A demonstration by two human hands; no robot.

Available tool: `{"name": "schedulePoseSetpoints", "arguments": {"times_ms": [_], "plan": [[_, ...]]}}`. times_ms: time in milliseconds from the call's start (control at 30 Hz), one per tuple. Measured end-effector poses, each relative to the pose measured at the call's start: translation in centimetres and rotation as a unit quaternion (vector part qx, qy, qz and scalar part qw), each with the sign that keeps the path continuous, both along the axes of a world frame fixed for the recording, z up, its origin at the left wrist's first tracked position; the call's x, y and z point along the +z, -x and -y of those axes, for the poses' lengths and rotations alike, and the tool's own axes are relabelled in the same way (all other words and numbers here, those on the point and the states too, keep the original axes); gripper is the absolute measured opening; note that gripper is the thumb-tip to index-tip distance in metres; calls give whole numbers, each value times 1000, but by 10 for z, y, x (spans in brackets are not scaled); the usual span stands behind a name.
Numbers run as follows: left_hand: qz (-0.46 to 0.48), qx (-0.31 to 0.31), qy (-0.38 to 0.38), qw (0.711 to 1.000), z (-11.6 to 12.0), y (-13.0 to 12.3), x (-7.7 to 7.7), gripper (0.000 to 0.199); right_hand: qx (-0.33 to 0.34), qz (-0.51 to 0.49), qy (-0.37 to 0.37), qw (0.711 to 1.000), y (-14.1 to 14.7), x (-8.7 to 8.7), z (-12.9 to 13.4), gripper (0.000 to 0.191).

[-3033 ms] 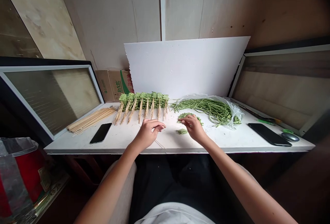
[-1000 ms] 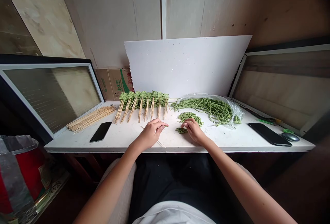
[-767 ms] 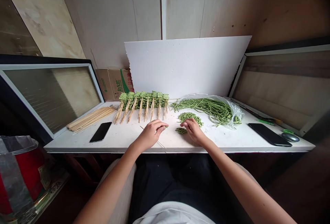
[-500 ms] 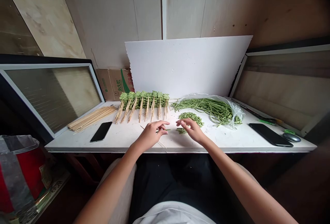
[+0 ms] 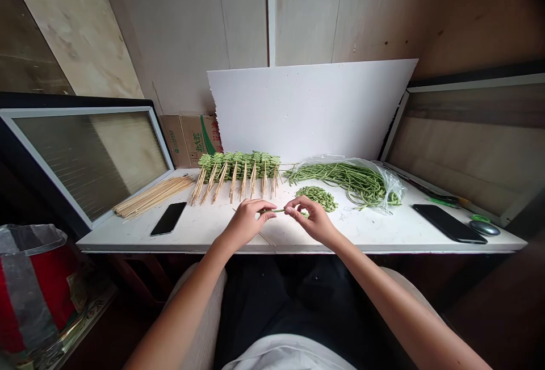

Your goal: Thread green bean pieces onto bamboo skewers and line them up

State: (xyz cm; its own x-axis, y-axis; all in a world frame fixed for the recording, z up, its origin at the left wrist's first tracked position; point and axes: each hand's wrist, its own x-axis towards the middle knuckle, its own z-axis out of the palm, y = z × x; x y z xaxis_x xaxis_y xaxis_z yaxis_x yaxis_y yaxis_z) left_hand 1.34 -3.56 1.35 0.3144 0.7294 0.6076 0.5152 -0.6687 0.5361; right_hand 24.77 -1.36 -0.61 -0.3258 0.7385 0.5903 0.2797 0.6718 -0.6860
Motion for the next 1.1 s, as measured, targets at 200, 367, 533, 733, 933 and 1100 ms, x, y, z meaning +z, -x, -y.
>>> {"name": "schedulePoseSetpoints", "arguments": {"times_ms": [200,367,533,733,933,1100], "plan": [[11,-46,7,999,4,-5,2,9,16,23,-108,994,7,5,9,15],[9,-40,8,999,6,-8,1,11,4,53,-184,981,11,6,11,2],[-22,-66,-13,998,7,-13,-3,21,13,55,-186,981,14,5,13,24],[-7,-101,-22,995,7,-13,-7,29,53,38,-143,988,16,9,20,29],[23,-95,19,995,2,-7,-4,23,40,8,-80,996,-3,7,1,18],[44,-73,32,996,-3,-3,-5,19,-81,73,-92,990,-40,-9,-38,35]]}}
